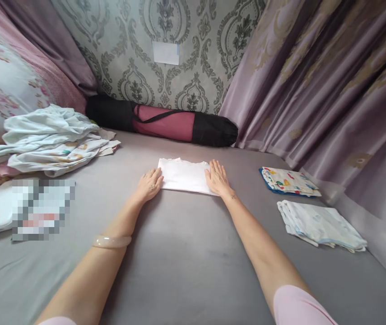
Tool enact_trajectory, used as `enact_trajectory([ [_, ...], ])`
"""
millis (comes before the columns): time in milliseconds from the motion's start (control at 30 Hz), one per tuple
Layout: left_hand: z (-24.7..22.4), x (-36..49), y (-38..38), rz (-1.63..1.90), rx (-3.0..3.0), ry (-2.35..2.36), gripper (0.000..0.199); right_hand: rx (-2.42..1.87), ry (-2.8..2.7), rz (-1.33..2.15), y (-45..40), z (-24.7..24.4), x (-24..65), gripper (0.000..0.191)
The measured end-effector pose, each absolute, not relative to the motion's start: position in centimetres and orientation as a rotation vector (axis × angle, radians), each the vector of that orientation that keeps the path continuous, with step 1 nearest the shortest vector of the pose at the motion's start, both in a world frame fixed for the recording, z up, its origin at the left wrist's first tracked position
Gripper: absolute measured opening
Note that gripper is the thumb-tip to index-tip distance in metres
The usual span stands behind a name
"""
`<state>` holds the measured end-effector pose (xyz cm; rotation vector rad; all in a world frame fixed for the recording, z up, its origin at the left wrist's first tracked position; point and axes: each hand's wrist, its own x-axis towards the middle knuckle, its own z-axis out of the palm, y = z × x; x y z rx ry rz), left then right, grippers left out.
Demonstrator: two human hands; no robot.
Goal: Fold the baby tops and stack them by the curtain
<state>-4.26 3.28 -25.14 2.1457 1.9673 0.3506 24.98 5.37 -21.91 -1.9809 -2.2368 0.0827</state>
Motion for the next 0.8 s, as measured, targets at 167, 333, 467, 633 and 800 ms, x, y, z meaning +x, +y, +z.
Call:
enact_trajectory([
  [167, -25.0, -4.6, 2.6, 0.356, 2.184, 1.907, 0.055, -2.058, -2.272, 0.168, 5.3, -23.9, 24.9, 0.066],
  [333, -25.1, -4.9, 2.5, 0.408, 2.194, 1.870, 0.055, -2.075, -2.282, 0.192, 5.5, -23.7, 25.2, 0.066],
  [467, -24.8, -4.8, 2.4, 0.404, 2.177, 1.866, 0.055, -2.113, -2.303, 0.236, 5.8, -22.0, 24.2, 0.065],
  [633, -24.4, -4.7, 2.1, 0.403, 2.174, 1.875, 0.055, -1.878, -2.394, 0.136, 5.8, -21.8, 21.6, 0.062],
  [800, -24.7, -4.9, 2.2, 0.480, 2.192, 1.841, 0.054, -1.924, -2.429, 0.221, 5.7, -23.2, 20.9, 0.062],
])
